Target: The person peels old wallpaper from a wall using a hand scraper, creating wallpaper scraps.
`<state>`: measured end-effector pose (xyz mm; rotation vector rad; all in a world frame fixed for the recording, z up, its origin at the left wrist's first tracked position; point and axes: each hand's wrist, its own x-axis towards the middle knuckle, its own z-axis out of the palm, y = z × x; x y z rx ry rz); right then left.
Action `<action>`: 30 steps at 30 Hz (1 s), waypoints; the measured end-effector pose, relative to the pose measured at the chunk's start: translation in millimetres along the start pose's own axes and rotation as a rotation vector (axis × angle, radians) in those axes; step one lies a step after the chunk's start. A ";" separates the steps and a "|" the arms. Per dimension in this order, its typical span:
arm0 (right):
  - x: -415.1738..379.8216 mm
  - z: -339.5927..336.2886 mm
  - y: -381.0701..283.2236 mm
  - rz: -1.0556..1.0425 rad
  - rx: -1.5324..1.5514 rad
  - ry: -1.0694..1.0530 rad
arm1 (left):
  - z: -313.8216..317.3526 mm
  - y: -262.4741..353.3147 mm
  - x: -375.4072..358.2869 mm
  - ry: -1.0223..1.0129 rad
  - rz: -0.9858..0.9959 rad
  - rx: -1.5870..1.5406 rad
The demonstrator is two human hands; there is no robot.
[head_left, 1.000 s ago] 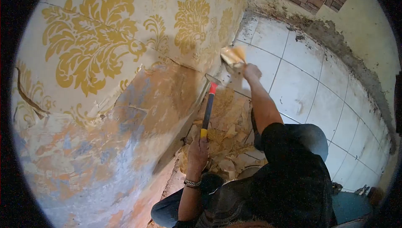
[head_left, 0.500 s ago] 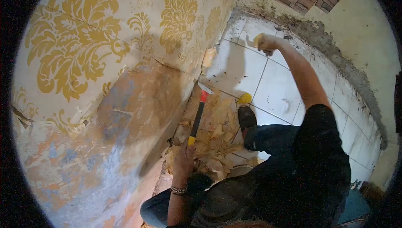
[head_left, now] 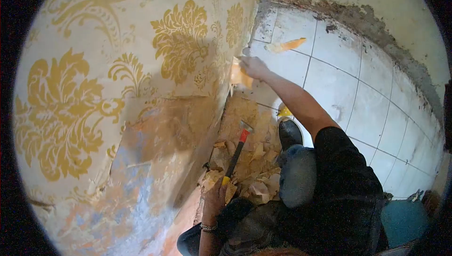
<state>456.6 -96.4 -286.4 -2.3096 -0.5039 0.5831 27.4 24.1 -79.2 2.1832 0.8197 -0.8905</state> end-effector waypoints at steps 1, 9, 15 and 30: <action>4.2 -18.1 8.8 0.053 -0.085 -0.020 | 24.1 -48.5 16.4 0.238 0.486 0.082; -15.1 -188.5 216.1 0.588 -0.143 0.869 | 6.6 -23.7 20.9 0.146 0.264 -0.014; -105.2 -104.8 246.6 0.372 -0.345 0.789 | 11.8 -14.5 28.5 0.104 0.114 -0.180; -33.3 -15.7 124.3 0.205 -0.611 -0.139 | 23.3 -17.6 20.6 0.244 0.188 -0.147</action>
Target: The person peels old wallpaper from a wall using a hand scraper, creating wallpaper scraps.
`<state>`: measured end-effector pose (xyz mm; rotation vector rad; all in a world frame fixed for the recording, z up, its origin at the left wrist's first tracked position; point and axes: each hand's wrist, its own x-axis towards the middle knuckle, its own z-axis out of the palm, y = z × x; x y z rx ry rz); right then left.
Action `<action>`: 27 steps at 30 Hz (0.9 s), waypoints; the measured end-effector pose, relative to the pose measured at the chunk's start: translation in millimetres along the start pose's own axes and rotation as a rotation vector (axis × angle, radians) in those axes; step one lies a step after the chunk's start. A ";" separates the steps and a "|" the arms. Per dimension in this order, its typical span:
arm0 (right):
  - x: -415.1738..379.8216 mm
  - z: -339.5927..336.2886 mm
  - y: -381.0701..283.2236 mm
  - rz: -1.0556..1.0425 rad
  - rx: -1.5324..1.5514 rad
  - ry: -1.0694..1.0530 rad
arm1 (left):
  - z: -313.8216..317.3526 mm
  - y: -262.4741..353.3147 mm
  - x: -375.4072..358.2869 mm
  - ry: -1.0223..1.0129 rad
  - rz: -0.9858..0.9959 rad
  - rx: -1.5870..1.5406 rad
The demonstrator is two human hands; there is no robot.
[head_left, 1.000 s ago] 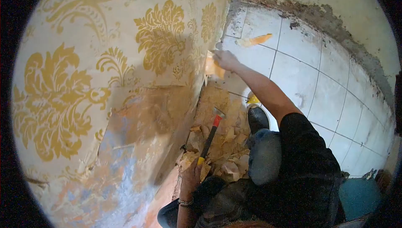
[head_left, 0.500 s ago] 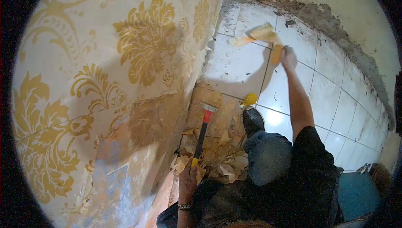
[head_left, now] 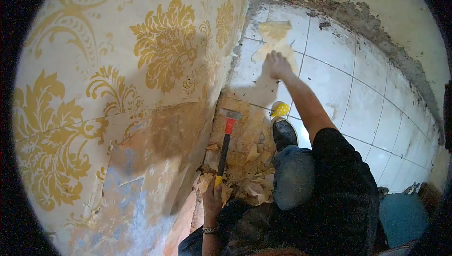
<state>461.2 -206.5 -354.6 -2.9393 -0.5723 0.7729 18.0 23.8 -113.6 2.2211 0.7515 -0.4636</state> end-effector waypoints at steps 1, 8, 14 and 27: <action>-8.2 25.9 -14.3 -0.087 -0.036 0.204 | -1.5 3.4 -1.2 0.025 0.012 0.058; -176.8 130.4 -139.8 -1.134 0.332 -0.617 | -0.2 -0.9 -6.1 0.103 0.091 -0.044; -133.1 44.5 -128.3 -0.231 0.646 -0.572 | -2.0 1.3 -8.0 0.076 0.035 -0.061; -176.2 78.5 23.8 -0.425 0.408 0.059 | -6.4 6.5 -20.0 0.056 -0.051 -0.138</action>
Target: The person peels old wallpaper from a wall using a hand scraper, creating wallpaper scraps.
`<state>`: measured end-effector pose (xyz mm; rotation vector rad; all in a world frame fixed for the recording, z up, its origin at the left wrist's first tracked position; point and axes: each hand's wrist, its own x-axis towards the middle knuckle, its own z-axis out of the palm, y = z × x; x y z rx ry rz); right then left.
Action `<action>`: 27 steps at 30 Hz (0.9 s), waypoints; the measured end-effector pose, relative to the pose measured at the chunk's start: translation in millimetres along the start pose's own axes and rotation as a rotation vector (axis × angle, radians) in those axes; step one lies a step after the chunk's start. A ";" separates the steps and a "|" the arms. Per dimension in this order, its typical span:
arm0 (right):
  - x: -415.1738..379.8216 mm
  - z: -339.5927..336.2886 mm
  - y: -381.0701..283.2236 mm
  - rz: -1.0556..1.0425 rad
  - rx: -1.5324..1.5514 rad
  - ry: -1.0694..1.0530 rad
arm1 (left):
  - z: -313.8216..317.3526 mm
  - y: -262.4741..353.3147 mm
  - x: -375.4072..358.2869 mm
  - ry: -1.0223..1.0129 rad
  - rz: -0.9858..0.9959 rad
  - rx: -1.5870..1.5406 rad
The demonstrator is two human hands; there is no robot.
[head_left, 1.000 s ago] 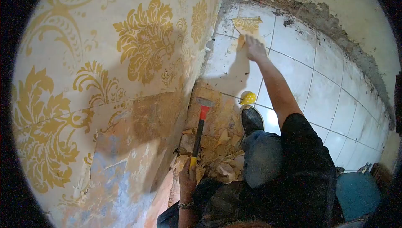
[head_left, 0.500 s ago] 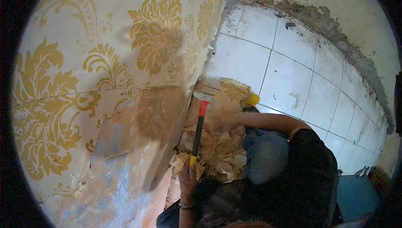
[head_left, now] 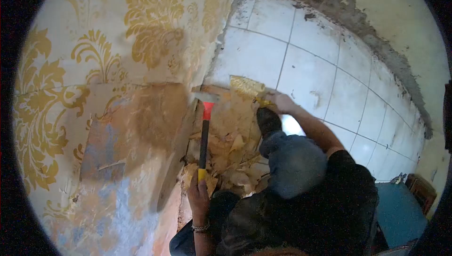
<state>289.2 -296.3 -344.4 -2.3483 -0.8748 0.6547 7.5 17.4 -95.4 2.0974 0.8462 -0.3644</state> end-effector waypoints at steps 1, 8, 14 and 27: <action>-2.7 2.0 -2.1 0.140 0.025 -0.014 | 3.9 1.7 1.1 -0.005 0.018 -0.010; 27.7 14.8 -93.7 0.128 0.412 0.276 | 0.2 15.3 -15.2 0.055 0.189 0.013; 38.1 14.8 -107.3 -0.010 0.769 -0.177 | -7.2 14.9 -35.5 0.103 0.160 -0.026; 9.2 -197.7 -400.1 -0.889 0.705 0.546 | 2.1 13.0 -39.7 0.001 0.058 0.162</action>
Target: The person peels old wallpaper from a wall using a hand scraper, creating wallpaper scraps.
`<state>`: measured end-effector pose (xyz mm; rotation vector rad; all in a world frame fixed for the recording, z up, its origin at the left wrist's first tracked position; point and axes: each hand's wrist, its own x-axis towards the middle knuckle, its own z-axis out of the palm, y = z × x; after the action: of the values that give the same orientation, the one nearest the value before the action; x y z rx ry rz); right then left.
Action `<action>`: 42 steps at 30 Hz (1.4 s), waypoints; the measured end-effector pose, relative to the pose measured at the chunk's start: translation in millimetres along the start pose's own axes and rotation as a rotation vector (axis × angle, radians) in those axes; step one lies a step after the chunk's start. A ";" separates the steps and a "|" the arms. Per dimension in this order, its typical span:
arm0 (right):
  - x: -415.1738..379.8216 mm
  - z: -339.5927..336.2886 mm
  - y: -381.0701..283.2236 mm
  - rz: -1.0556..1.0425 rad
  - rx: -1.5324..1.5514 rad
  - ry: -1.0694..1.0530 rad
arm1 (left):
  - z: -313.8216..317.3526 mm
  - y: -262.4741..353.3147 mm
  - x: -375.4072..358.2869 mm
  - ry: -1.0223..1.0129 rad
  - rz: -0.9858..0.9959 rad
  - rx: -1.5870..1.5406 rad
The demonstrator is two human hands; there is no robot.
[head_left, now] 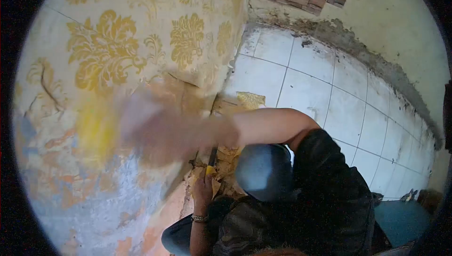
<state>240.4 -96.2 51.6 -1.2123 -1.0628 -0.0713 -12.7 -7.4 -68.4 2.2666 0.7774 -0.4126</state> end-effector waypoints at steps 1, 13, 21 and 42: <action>21.2 88.1 -43.6 -0.089 -0.067 -0.586 | 10.0 -23.7 7.6 0.092 0.176 0.031; -8.1 -26.1 -60.1 -0.006 -0.366 -0.840 | -18.7 -6.1 -42.6 0.190 0.277 -0.226; -111.4 -19.0 -161.7 0.708 -0.188 -0.447 | -16.8 56.3 -89.8 0.356 0.402 -0.396; -58.5 39.4 41.8 0.409 0.186 0.334 | -149.2 78.0 7.8 0.596 0.559 -0.539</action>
<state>207.4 -76.0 -20.6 -1.1764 -0.5073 0.1352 53.2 55.6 73.3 1.9617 0.4140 0.6815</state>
